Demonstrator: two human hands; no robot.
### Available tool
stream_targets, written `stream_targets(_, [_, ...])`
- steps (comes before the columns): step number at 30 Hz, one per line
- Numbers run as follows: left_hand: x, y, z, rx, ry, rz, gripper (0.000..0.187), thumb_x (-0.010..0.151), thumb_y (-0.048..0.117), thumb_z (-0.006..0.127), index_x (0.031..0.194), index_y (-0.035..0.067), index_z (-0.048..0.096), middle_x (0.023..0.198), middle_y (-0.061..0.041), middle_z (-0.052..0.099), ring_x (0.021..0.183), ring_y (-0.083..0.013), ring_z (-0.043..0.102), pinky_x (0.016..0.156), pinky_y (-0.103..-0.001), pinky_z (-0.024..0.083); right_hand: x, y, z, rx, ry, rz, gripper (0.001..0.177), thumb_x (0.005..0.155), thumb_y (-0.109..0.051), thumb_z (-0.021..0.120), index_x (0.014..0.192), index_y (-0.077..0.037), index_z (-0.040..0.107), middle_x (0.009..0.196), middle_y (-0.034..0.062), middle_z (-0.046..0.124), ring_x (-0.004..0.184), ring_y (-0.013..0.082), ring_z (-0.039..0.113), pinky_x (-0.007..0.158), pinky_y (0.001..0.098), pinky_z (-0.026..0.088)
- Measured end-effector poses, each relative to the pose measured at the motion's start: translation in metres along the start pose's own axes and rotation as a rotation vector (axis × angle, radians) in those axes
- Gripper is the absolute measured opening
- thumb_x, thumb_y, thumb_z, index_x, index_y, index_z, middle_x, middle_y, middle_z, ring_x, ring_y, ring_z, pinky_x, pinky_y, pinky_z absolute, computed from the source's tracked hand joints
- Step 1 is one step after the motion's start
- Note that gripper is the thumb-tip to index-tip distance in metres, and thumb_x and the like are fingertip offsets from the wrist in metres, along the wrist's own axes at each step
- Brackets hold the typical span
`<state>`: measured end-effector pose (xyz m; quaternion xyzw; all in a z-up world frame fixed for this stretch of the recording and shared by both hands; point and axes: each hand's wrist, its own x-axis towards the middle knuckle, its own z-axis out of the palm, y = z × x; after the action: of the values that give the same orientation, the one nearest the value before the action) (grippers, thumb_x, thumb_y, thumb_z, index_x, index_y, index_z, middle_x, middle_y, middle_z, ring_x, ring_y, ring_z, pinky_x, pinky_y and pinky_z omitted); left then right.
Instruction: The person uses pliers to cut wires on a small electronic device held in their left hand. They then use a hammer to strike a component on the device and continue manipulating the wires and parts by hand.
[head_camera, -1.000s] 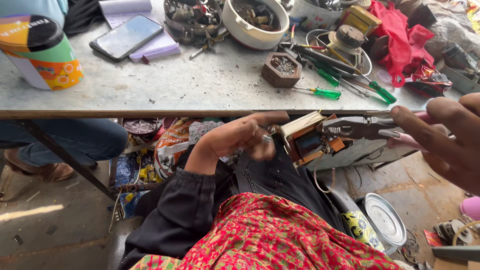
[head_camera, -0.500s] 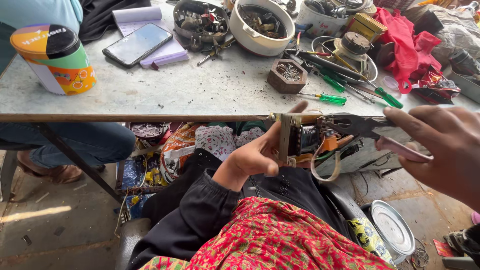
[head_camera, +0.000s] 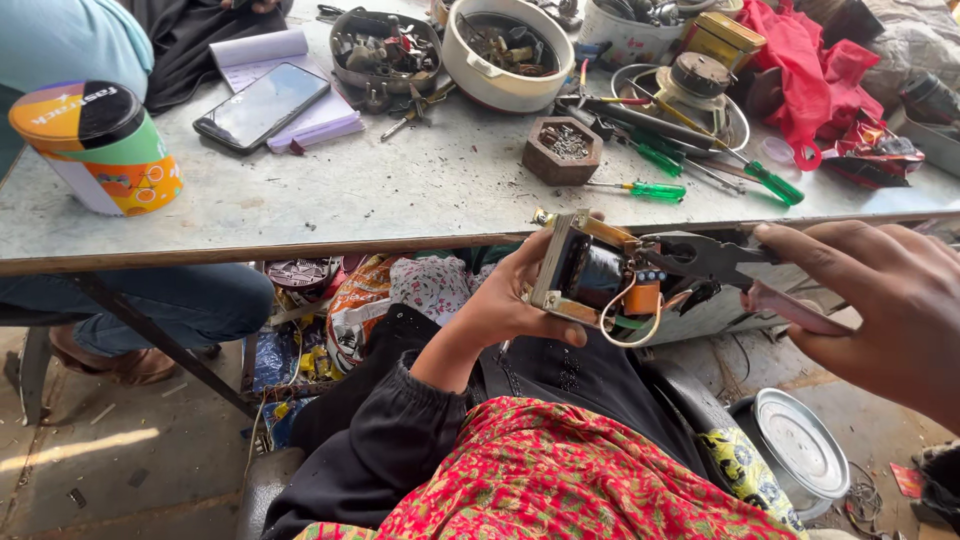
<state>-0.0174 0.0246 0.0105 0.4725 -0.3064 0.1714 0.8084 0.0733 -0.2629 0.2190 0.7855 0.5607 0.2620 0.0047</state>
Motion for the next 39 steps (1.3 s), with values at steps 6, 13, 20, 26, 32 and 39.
stream_targets(6, [0.005,0.003,0.034,-0.096,0.066,0.137,0.115,0.068,0.027,0.102,0.162,0.004,0.039,0.154,-0.010,0.055,0.142,-0.0192,0.055,0.123,-0.037,0.046,-0.005,-0.006,-0.013,-0.014,-0.023,-0.004,0.086,0.051,-0.009,0.083,0.136,-0.011,0.068,0.113,0.0093,0.071,0.095,0.0291,0.069,0.087,0.0435,0.055])
stream_targets(13, [-0.008,-0.011,0.027,-0.316,0.160,0.098,0.092,0.090,0.054,0.082,0.152,-0.001,0.044,0.128,-0.014,0.064,0.119,-0.0227,0.067,0.103,-0.041,0.055,-0.009,-0.019,-0.019,-0.175,0.001,-0.142,0.080,0.054,-0.015,0.085,0.133,-0.014,0.070,0.104,0.0063,0.066,0.086,0.0238,0.065,0.083,0.0432,0.053])
stream_targets(20, [-0.006,0.005,0.021,-0.505,0.178,-0.157,0.070,0.109,0.061,0.048,0.138,-0.001,0.059,0.119,-0.018,0.072,0.107,-0.0294,0.073,0.099,-0.047,0.059,-0.002,-0.013,-0.020,-0.412,-0.028,-0.535,0.067,0.070,-0.012,0.080,0.136,-0.005,0.068,0.100,0.0064,0.063,0.085,0.0258,0.060,0.072,0.0418,0.048])
stream_targets(26, [0.003,0.011,0.019,-0.506,0.221,-0.538,0.072,0.103,0.064,0.049,0.141,0.003,0.059,0.122,-0.015,0.071,0.106,-0.0274,0.072,0.096,-0.044,0.060,0.018,-0.017,-0.030,-0.511,0.248,-0.846,0.052,0.086,-0.018,0.075,0.137,-0.021,0.068,0.095,0.0024,0.055,0.076,0.0226,0.049,0.055,0.0320,0.034])
stream_targets(32, [0.004,0.010,0.012,-0.547,-0.113,-0.687,0.108,0.084,0.090,0.035,0.136,-0.001,0.060,0.120,-0.023,0.073,0.106,-0.0301,0.075,0.081,-0.035,0.061,0.008,-0.003,-0.028,-0.488,0.031,-0.761,0.068,0.070,-0.022,0.081,0.136,-0.030,0.066,0.092,0.0005,0.058,0.069,0.0207,0.051,0.047,0.0313,0.040])
stream_targets(39, [-0.004,0.013,-0.017,-0.170,-0.215,-0.517,0.115,0.105,0.089,0.029,0.123,-0.017,0.068,0.110,-0.027,0.076,0.104,-0.0328,0.075,0.070,-0.029,0.052,-0.021,0.012,-0.003,-0.090,0.063,-0.191,0.070,0.069,-0.028,0.083,0.137,-0.021,0.067,0.108,0.0046,0.063,0.090,0.0252,0.061,0.079,0.0408,0.051])
